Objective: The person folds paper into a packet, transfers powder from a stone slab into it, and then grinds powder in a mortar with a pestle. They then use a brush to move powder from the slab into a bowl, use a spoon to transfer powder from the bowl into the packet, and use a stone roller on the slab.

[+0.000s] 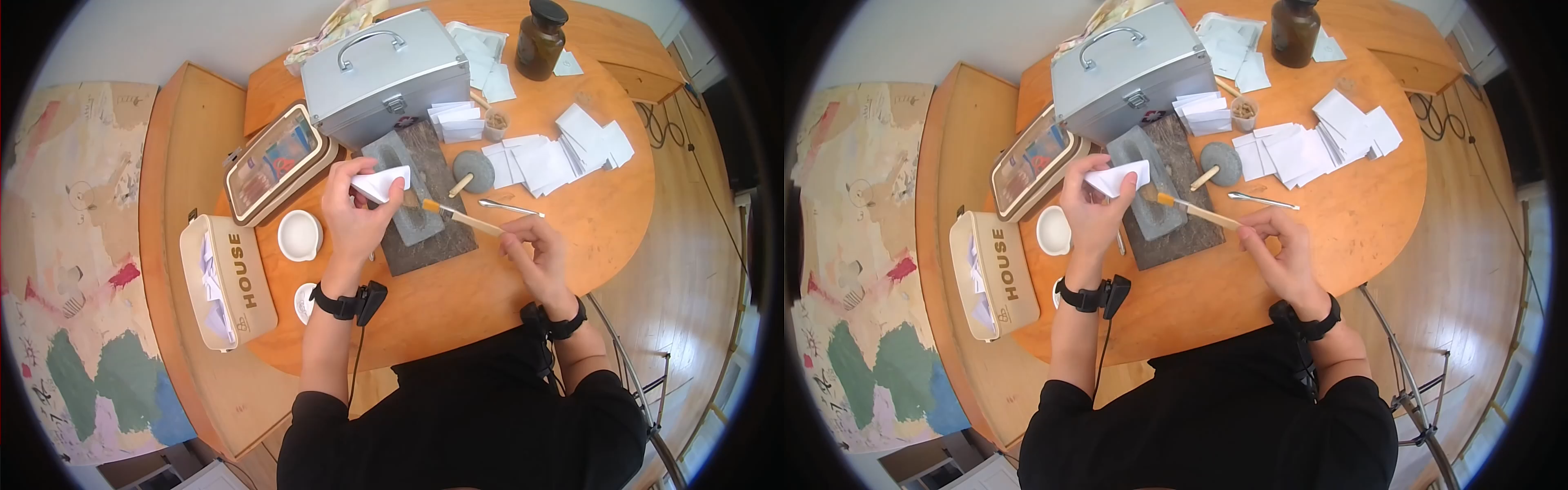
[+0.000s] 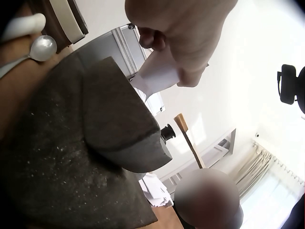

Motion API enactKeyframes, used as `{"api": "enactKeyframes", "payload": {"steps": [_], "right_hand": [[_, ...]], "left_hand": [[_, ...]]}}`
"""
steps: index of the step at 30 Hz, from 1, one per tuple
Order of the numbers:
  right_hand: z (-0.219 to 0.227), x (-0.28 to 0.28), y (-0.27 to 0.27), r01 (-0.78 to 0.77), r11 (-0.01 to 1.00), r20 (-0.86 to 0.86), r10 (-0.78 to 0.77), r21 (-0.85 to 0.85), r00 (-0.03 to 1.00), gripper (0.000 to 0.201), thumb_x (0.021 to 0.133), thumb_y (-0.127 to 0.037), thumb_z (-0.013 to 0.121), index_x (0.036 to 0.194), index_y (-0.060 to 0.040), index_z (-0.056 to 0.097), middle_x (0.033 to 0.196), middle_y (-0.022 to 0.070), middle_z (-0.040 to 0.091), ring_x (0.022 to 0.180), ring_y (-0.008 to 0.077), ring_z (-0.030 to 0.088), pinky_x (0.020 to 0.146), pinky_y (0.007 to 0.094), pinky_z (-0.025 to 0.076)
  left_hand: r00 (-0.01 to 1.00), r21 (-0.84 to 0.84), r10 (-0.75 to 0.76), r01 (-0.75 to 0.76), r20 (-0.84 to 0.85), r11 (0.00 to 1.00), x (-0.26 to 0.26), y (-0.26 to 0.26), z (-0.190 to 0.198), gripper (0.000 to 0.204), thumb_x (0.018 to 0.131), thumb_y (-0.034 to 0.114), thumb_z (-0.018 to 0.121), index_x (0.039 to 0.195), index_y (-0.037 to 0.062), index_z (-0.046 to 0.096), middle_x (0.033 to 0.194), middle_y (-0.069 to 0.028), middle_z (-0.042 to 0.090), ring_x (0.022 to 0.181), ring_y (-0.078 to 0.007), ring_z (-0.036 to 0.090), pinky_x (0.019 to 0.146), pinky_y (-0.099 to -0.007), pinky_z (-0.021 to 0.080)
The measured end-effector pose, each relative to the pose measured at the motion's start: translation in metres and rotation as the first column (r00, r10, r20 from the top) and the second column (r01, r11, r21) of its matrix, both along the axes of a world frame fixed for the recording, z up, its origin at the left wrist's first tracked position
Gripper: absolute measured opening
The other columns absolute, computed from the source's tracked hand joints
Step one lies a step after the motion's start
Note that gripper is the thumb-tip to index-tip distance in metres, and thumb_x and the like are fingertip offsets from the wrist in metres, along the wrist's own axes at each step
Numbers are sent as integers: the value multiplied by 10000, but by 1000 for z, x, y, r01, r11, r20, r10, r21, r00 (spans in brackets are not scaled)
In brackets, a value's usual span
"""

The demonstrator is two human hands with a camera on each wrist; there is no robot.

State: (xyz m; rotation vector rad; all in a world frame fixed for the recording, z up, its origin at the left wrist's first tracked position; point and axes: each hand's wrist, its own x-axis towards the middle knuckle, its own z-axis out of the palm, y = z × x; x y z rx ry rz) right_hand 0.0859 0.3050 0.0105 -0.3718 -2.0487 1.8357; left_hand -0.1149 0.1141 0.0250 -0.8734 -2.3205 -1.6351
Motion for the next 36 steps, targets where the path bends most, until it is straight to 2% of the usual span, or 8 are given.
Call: {"api": "enactKeyframes", "payload": {"steps": [8, 11, 16, 21, 26, 29, 32, 36], "right_hand": [[-2, -5, -5, -79, 997, 16, 79, 10, 997, 64, 925, -25, 624, 955, 31, 622, 729, 67, 669, 680, 106, 629, 647, 238, 477], [-3, -6, -5, -100, 994, 11, 100, 34, 995, 65, 924, -24, 626, 953, 34, 623, 724, 70, 667, 675, 108, 628, 642, 241, 475], [-4, -8, -5, -111, 993, 24, 111, 26, 994, 65, 920, -18, 627, 956, 36, 628, 729, 75, 666, 679, 110, 625, 639, 247, 477], [-5, -11, -10, -108, 993, 21, 108, 37, 994, 66, 913, -7, 630, 962, 37, 633, 730, 77, 668, 669, 120, 626, 637, 251, 481], [5, -11, -13, -50, 996, -117, 58, 71, 991, 81, 896, 5, 650, 969, 37, 638, 752, 86, 677, 657, 134, 627, 614, 260, 482], [21, -21, -15, -15, 989, -227, 48, 145, 973, 98, 883, 10, 663, 978, 25, 645, 765, 84, 676, 639, 145, 623, 600, 266, 480], [40, -43, -20, -28, 966, -270, 100, 258, 958, 114, 873, 6, 675, 984, 12, 649, 763, 79, 669, 616, 146, 613, 579, 261, 471], [48, -74, -34, -93, 969, -168, 133, 230, 977, 92, 885, -15, 668, 969, 8, 638, 722, 72, 651, 594, 128, 595, 544, 240, 450]], "left_hand": [[998, 42, 19, -16, -54, 999, -2, 1, 3, 332, 737, 82, 808, 1010, 52, 621, 956, -25, 564, 708, -67, 507, 548, -200, 399], [996, -118, -72, 67, -44, 991, -1, 3, 7, 305, 759, 80, 799, 1003, 50, 618, 970, -21, 552, 730, -64, 505, 569, -200, 405], [984, 281, -31, -20, 174, 959, -13, -5, -4, 199, 878, 146, 712, 1014, 45, 606, 924, -31, 571, 700, -57, 494, 550, -214, 378], [679, 656, -373, -213, 632, 724, -17, -14, 13, 405, 997, 426, 460, 994, 47, 604, 856, -68, 597, 593, -118, 450, 495, -251, 328], [490, 761, -623, -141, 610, 634, -26, -28, 3, 545, 983, 553, 382, 969, 55, 603, 863, -79, 605, 560, -147, 414, 481, -268, 317], [515, 726, -575, -147, 636, 672, -24, -26, 2, 561, 984, 568, 363, 968, 59, 596, 841, -73, 592, 602, -142, 464, 491, -268, 331], [620, 561, -323, -234, 715, 794, -10, -12, 13, 557, 987, 570, 348, 992, 65, 582, 814, -61, 572, 681, -137, 534, 507, -256, 364], [804, 411, -362, 162, 473, 897, -2, -14, 7, 349, 996, 419, 474, 1035, 87, 573, 901, -12, 581, 772, -85, 545, 603, -249, 431]]}}
